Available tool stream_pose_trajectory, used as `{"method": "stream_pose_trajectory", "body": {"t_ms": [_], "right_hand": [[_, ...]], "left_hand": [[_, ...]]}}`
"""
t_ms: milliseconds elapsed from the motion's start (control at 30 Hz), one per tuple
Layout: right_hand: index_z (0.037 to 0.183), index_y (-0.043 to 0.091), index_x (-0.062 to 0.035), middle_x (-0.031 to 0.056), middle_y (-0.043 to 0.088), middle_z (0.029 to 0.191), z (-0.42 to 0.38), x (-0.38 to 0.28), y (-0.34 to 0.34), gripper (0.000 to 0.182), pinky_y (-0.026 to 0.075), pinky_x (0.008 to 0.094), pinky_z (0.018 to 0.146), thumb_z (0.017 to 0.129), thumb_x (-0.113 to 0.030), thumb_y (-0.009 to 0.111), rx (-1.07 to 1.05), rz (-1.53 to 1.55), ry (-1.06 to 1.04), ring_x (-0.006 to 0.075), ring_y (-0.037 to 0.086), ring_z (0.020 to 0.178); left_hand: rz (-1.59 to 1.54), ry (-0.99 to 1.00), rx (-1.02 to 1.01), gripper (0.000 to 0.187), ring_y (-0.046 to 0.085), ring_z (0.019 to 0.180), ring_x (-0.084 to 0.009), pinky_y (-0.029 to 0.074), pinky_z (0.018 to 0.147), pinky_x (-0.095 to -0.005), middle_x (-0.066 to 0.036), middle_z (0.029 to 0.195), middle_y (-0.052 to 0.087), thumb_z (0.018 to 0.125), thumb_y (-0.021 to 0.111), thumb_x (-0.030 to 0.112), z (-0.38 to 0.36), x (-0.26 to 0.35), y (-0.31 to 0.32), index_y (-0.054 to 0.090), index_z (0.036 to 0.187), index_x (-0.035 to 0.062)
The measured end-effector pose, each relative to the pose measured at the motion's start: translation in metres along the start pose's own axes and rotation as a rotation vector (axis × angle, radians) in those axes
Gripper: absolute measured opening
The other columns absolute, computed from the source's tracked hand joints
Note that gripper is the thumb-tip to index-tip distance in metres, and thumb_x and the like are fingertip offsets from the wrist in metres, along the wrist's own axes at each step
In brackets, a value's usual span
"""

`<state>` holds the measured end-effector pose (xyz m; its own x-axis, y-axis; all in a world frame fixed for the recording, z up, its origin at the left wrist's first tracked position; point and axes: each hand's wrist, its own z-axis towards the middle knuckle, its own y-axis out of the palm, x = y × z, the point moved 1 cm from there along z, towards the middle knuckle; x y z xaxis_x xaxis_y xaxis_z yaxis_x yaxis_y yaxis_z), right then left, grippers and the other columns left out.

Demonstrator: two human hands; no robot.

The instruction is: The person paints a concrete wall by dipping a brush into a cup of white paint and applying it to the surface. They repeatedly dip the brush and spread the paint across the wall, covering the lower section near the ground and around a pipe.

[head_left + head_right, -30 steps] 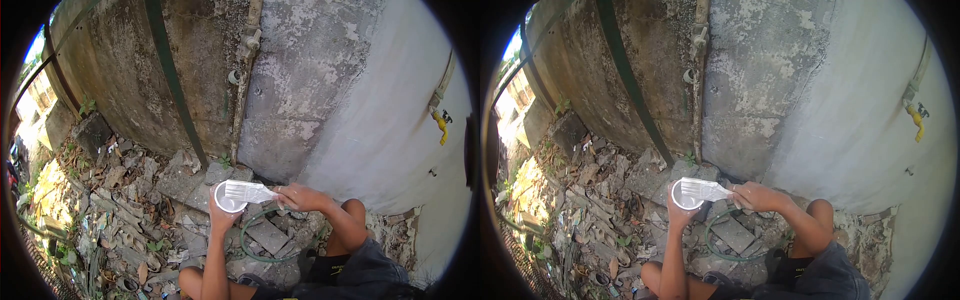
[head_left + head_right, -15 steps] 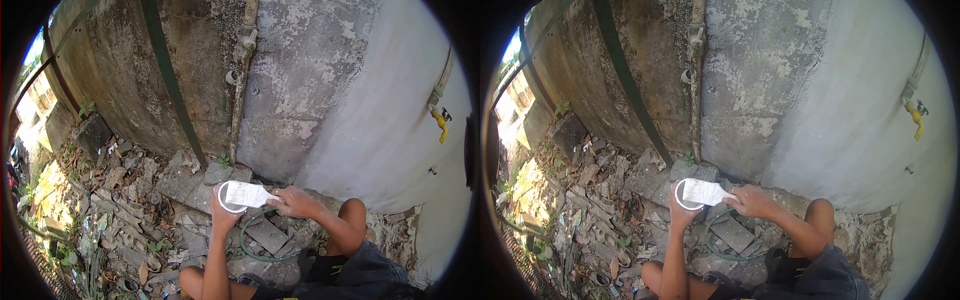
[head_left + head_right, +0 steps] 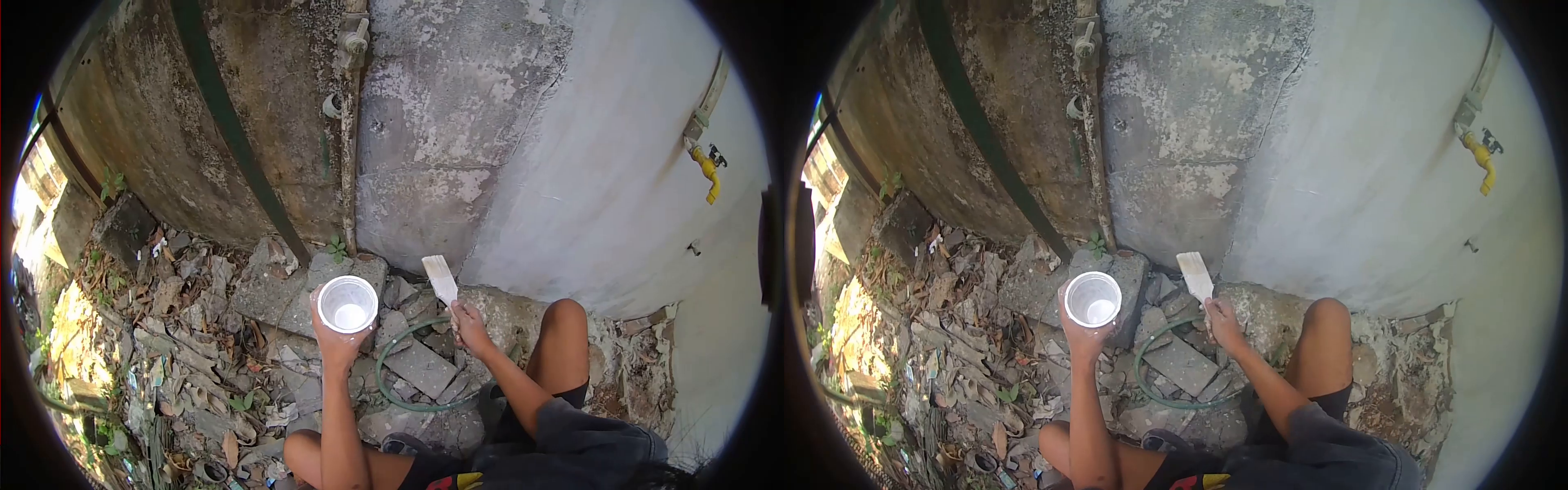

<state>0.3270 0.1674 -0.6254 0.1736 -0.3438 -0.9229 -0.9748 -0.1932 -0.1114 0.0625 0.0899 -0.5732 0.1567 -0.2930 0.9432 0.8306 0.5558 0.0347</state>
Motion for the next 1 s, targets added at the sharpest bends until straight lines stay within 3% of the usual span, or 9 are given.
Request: {"method": "stream_pose_trajectory", "body": {"t_ms": [167,467,567,667,800,1000], "right_hand": [[0.095,0.050,-0.0071,0.0003,0.044,0.065,0.021,0.055,0.011,0.027,0.037,0.0270,0.036,0.097,-0.034,0.045,0.151,0.080,0.207,0.0102,0.041,0.045],[0.092,0.048,0.0002,0.0066,0.047,0.069,0.058,0.034,0.021,0.017,0.040,0.0290,0.038,0.091,-0.016,0.045,0.160,0.268,0.294,0.0141,0.048,0.051],[0.088,0.046,-0.0016,0.0066,0.044,0.068,0.095,0.041,0.022,0.012,0.037,0.0274,0.038,0.092,-0.013,0.045,0.137,0.356,0.382,0.0139,0.044,0.052],[0.086,0.047,-0.0023,0.0058,0.045,0.066,0.109,0.025,0.021,0.009,0.034,0.0256,0.037,0.090,-0.010,0.045,0.133,0.528,0.269,0.0127,0.042,0.050],[0.085,0.048,-0.0046,0.0034,0.045,0.064,0.039,-0.006,0.015,0.011,0.029,0.0250,0.036,0.091,-0.014,0.047,0.119,0.437,0.201,0.0103,0.039,0.048],[0.086,0.048,-0.0037,0.0046,0.046,0.067,0.054,0.031,0.009,0.012,0.030,0.0242,0.036,0.091,-0.015,0.048,0.158,0.457,0.320,0.0106,0.040,0.050]], "left_hand": [[-0.064,-0.017,-0.006,0.096,0.054,0.110,-0.0252,0.040,0.098,-0.0364,-0.012,0.118,0.054,0.048,0.086,0.011,0.002,0.006,0.004,0.036,0.129,0.0005],[0.000,-0.021,-0.024,0.099,0.052,0.113,-0.0244,0.038,0.100,-0.0361,-0.012,0.120,0.052,0.049,0.086,0.014,0.000,-0.002,0.006,0.034,0.131,-0.0008],[-0.002,-0.043,-0.030,0.098,0.052,0.113,-0.0245,0.038,0.100,-0.0363,-0.012,0.121,0.052,0.049,0.086,0.014,0.000,-0.008,0.004,0.034,0.131,-0.0009],[-0.005,-0.060,-0.048,0.098,0.052,0.112,-0.0246,0.038,0.100,-0.0363,-0.012,0.121,0.051,0.049,0.086,0.014,0.001,0.003,0.007,0.034,0.131,-0.0010],[0.015,-0.035,-0.037,0.098,0.052,0.112,-0.0245,0.039,0.099,-0.0361,-0.012,0.120,0.052,0.050,0.086,0.013,-0.002,-0.006,0.003,0.034,0.131,-0.0007],[0.015,-0.017,-0.020,0.098,0.053,0.111,-0.0242,0.040,0.098,-0.0357,-0.011,0.120,0.052,0.050,0.087,0.014,0.000,-0.001,0.003,0.034,0.131,-0.0005]]}}
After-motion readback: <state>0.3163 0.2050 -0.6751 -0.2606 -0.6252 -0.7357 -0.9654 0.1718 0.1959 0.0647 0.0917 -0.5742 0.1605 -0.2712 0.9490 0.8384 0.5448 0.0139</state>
